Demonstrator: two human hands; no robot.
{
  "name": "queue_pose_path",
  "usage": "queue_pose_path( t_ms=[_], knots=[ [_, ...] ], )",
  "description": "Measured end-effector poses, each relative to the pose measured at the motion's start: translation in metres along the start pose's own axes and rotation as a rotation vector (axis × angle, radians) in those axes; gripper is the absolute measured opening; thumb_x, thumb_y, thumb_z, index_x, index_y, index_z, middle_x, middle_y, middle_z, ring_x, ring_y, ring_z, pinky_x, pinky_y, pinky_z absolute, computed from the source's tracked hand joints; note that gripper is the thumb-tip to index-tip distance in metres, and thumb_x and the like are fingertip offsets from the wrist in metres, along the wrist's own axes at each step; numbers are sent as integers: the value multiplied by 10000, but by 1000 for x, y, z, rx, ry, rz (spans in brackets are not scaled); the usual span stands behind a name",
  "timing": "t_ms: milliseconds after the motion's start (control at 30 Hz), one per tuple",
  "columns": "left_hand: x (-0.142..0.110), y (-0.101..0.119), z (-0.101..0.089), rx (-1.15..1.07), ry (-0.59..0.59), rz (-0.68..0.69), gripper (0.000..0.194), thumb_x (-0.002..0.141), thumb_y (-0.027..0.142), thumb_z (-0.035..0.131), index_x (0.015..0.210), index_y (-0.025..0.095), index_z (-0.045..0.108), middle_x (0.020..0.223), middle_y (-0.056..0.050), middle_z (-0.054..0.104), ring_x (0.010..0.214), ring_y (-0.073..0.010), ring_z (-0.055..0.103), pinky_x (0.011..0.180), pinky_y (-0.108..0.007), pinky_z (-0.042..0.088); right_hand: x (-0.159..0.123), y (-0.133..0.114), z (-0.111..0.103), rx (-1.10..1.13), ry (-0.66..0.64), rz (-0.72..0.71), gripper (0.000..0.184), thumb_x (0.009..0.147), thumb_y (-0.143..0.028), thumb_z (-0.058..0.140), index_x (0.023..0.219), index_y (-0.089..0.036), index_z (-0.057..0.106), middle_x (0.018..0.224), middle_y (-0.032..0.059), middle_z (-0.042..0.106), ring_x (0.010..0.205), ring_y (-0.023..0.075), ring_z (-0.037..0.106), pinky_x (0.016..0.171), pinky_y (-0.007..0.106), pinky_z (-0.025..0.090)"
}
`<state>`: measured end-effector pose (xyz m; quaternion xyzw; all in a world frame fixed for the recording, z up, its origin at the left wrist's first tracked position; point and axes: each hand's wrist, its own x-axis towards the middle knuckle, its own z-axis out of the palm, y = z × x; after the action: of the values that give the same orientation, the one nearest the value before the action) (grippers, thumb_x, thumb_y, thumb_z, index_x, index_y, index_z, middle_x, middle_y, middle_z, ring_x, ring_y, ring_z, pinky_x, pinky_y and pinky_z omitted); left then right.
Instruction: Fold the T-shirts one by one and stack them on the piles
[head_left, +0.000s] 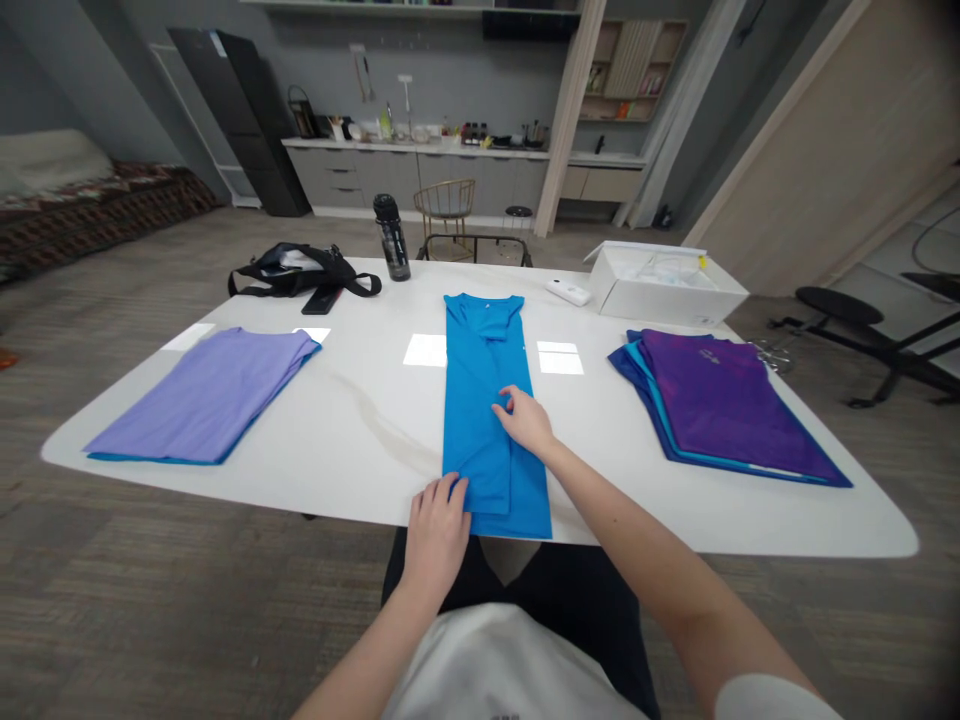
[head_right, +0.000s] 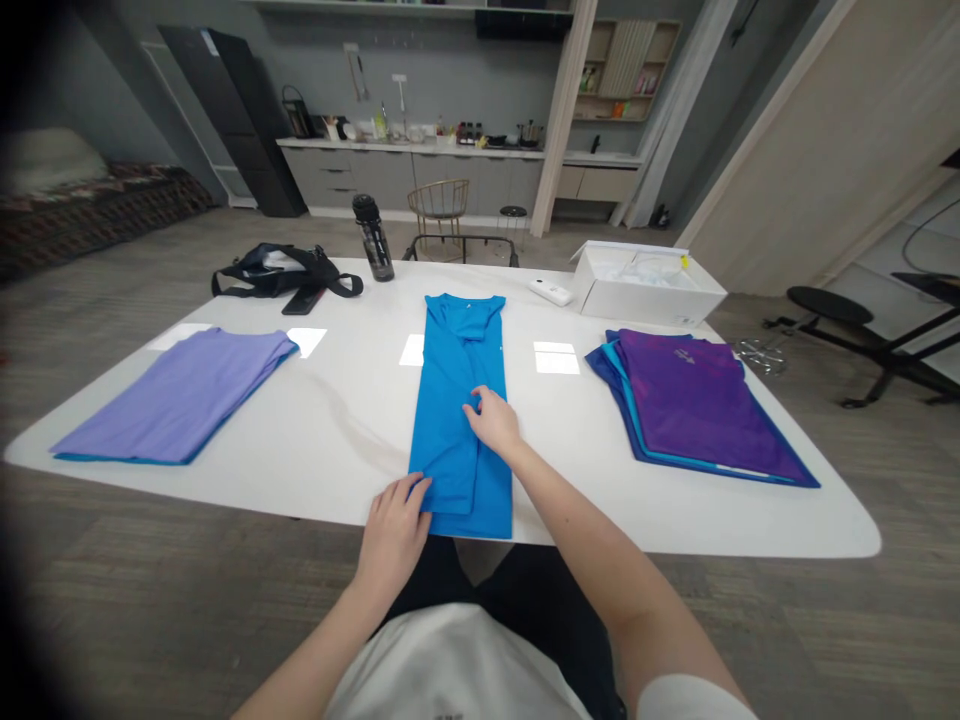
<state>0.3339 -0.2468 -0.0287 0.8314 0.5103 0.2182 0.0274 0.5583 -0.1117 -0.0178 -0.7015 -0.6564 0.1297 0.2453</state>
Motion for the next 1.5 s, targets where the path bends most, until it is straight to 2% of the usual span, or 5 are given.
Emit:
queue_pose_path(
  t_ms=[200, 367, 767, 1100, 1500],
  knots=[
    [-13, -19, -3, -200, 132, 288, 312, 974, 75, 462, 1246, 166, 585, 1069, -89, 681, 984, -211, 623, 922, -371, 549, -7, -1, 3, -138, 12, -79, 284, 976, -409, 547, 1203, -247, 606, 1137, 56, 660, 876, 198, 640, 744, 290, 436],
    [-14, -24, -12, -174, 62, 419, 341, 974, 80, 476, 1282, 173, 589, 1154, -94, 683, 1029, -218, 615, 949, -389, 523, -18, -8, -6, -138, -8, -157, 287, 989, -364, 537, 1233, -224, 594, 1181, 78, 633, 1003, 209, 634, 828, 288, 449],
    [-15, -17, -1, 11, -67, 200, 326, 944, 124, 518, 1253, 186, 603, 1100, -93, 675, 962, -257, 590, 865, -427, 471, -131, -31, -22, 83, -205, 87, 301, 892, -372, 685, 1116, -228, 546, 727, -22, 635, 701, 184, 621, 609, 267, 354],
    [-15, -17, -2, 26, -41, 189, 269, 936, 136, 534, 1188, 189, 610, 1025, -80, 667, 929, -258, 585, 850, -423, 476, -150, -42, -21, 84, -150, 15, 183, 871, -187, 606, 1039, -252, 572, 755, -28, 607, 725, 166, 586, 611, 261, 306],
    [-31, -22, -10, -187, 105, 120, 321, 934, 83, 455, 1183, 204, 617, 1093, -98, 634, 1001, -245, 588, 916, -431, 504, -156, -33, -27, 561, -100, 156, 113, 826, -307, 547, 915, -238, 555, 704, -63, 533, 557, 125, 552, 532, 242, 410]
  ],
)
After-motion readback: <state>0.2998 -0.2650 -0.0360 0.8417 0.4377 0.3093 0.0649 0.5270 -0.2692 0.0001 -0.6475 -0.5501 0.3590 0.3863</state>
